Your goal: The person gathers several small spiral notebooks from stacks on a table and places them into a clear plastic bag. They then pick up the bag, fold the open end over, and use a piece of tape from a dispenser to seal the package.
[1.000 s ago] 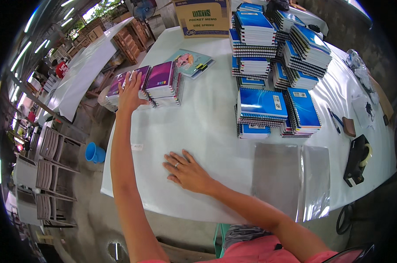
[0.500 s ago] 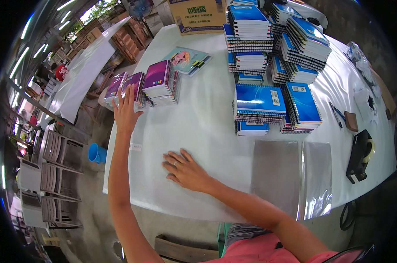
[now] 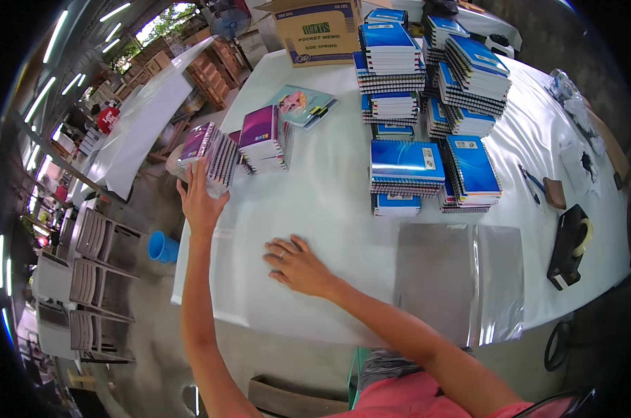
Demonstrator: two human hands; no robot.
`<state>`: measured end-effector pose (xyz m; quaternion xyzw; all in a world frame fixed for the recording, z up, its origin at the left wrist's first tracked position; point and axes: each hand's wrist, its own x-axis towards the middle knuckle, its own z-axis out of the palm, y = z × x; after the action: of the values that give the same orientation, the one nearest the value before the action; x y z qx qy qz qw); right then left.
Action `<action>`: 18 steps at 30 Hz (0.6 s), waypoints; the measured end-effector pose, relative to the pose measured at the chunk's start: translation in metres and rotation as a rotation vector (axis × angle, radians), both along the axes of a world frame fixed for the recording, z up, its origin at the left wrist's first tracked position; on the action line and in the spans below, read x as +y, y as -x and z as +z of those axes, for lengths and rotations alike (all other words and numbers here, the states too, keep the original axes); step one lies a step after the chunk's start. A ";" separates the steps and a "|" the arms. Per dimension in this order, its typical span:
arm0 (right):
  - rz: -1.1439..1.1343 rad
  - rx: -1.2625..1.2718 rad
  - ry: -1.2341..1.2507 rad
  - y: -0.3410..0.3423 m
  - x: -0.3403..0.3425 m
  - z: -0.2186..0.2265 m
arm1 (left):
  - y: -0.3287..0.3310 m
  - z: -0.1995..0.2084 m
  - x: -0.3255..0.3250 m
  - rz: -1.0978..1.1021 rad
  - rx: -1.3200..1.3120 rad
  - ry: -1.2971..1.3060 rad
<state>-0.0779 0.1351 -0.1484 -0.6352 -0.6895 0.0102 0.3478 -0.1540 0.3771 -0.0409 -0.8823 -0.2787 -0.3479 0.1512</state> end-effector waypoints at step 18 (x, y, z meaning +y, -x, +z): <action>0.322 1.640 -0.020 -0.023 -0.152 0.090 | 0.053 -0.040 -0.313 -0.892 -1.136 1.416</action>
<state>-0.0552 -0.0171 -0.0585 -0.3170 -0.3002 0.5128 0.7392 -0.2066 0.0638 -0.0806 -0.4967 -0.0964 -0.4957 -0.7059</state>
